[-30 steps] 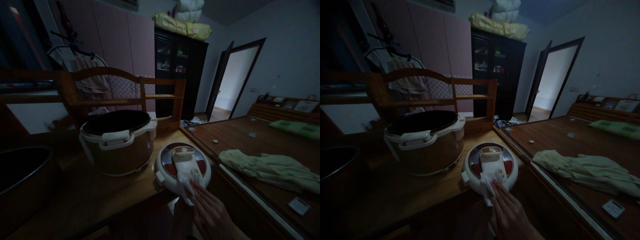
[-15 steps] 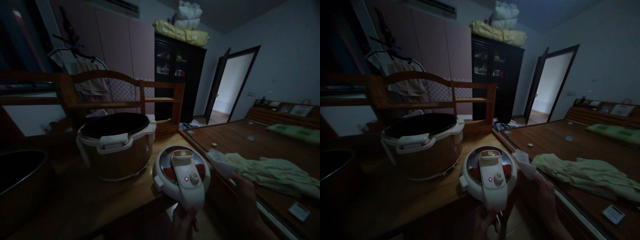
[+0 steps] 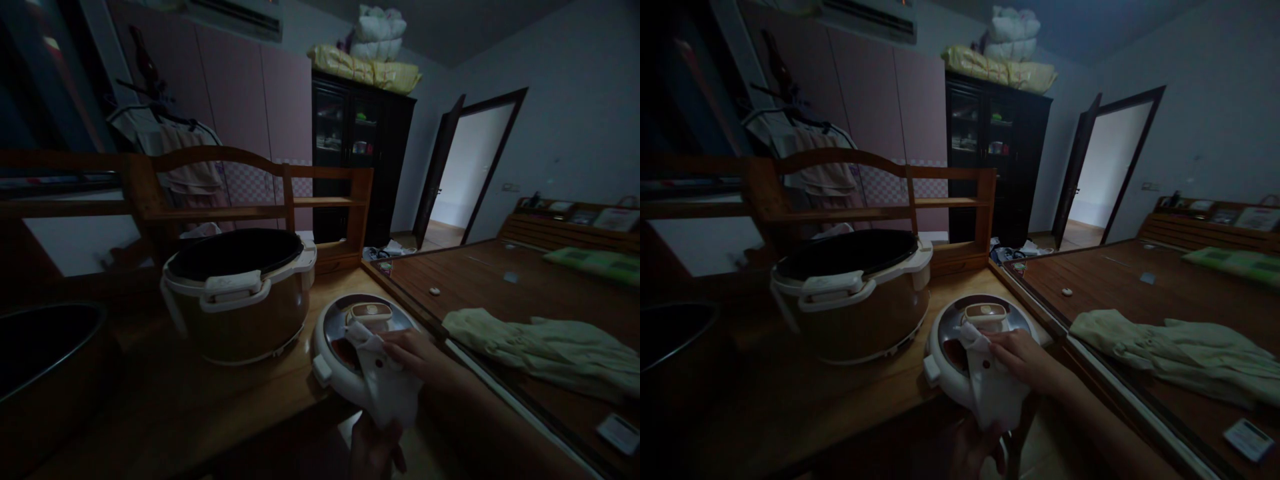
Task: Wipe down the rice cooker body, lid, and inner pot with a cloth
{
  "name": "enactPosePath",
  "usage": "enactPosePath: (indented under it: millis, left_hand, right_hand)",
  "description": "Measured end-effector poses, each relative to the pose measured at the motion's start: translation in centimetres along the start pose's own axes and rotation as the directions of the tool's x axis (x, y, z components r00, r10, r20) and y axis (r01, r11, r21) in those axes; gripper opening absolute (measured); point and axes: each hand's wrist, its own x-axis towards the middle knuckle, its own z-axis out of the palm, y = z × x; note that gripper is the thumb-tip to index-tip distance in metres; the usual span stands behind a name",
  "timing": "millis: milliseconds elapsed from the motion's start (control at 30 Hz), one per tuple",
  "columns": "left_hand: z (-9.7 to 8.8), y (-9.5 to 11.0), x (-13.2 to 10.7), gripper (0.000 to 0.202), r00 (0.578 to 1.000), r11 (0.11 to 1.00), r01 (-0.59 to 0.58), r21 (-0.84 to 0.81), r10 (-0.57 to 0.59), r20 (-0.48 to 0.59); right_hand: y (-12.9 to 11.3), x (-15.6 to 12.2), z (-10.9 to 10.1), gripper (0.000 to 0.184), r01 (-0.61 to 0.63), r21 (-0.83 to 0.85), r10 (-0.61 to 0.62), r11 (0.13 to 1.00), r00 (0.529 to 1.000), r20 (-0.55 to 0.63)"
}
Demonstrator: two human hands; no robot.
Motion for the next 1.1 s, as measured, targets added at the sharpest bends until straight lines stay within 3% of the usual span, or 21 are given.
enactPosePath:
  millis: [100,367,600,800,1100]
  left_hand:
    - [-0.2,-0.1,0.1,0.054,0.996,0.999,-0.045,0.011,0.044,0.08]
    - [-0.2,0.3,-0.2,0.053,0.989,0.995,-0.095,0.033,0.091,0.116]
    - [1.0,2.8,-1.2,0.057,0.995,0.998,-0.061,0.022,0.059,0.078]
    - [1.8,4.7,-2.0,0.064,0.999,0.999,-0.047,0.01,0.047,0.028]
    - [2.3,5.1,-2.3,0.064,0.999,0.999,-0.049,0.005,0.049,-0.002]
  right_hand:
    - [1.5,-0.9,0.0,0.048,-0.007,0.029,0.008,1.0,0.999,-0.033]
    - [4.9,-2.1,0.2,0.047,-0.045,-0.029,0.038,0.999,0.974,-0.223]
    - [8.4,-3.1,0.2,0.051,-0.106,-0.034,0.083,0.994,0.907,-0.412]
    - [9.1,-3.3,1.0,0.051,-0.114,-0.033,0.087,0.993,0.888,-0.451]
    - [9.1,-2.4,0.8,0.05,-0.15,-0.021,0.125,0.989,0.887,-0.445]
